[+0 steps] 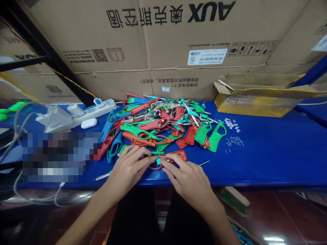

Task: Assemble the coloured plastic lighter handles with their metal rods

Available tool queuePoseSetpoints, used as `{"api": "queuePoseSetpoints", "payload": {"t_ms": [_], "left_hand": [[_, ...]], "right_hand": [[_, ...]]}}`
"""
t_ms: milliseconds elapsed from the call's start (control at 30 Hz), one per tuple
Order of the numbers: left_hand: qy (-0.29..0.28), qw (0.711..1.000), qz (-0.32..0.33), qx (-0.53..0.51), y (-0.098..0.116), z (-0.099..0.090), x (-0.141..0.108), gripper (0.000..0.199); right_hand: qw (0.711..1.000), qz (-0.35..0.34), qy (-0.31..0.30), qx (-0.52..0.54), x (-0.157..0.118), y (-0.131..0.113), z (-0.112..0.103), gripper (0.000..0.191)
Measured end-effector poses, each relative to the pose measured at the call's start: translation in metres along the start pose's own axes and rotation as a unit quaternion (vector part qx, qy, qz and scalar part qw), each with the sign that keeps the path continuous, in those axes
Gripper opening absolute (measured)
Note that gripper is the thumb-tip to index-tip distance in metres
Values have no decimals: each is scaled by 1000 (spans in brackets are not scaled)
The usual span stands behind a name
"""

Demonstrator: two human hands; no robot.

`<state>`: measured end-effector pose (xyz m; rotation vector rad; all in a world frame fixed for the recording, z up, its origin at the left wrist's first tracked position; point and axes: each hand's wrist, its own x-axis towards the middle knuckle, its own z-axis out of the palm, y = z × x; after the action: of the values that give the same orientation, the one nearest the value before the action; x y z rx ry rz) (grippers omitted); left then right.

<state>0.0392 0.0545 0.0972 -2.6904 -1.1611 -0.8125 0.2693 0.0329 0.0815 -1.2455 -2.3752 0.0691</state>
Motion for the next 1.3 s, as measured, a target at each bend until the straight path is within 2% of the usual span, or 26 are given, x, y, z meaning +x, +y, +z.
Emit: {"api": "queuePoseSetpoints", "payload": {"t_ms": [100,200,333,667,833,1000,1200,1300], "left_hand": [[19,1000,-21,-4,1,-2,-4,17],[48,996,-77,-19,1,-10,-13,21],[35,990,-136,-14,-3,-19,-27,20],[24,994,-93,-49,-11,-18,-29,14],[38,993,-91,-57,-9,-18,-33,17],[20,993,-92,-68,-12,-18,-32,16],[-12,982,-162,-98,-12,-16,-29,6],[-27,978,-173,-110,-11,-15,-27,7]], "right_hand": [[1000,2,-3,2,0,0,0,28],[1000,1,-2,8,1,0,0,28],[1000,4,2,8,1,0,1,28],[1000,-6,1,17,2,2,1,32],[1000,-2,4,14,1,2,2,33],[1000,-6,16,22,1,2,3,32],[999,1,4,39,0,3,4,33],[999,7,3,42,0,3,4,32]]}}
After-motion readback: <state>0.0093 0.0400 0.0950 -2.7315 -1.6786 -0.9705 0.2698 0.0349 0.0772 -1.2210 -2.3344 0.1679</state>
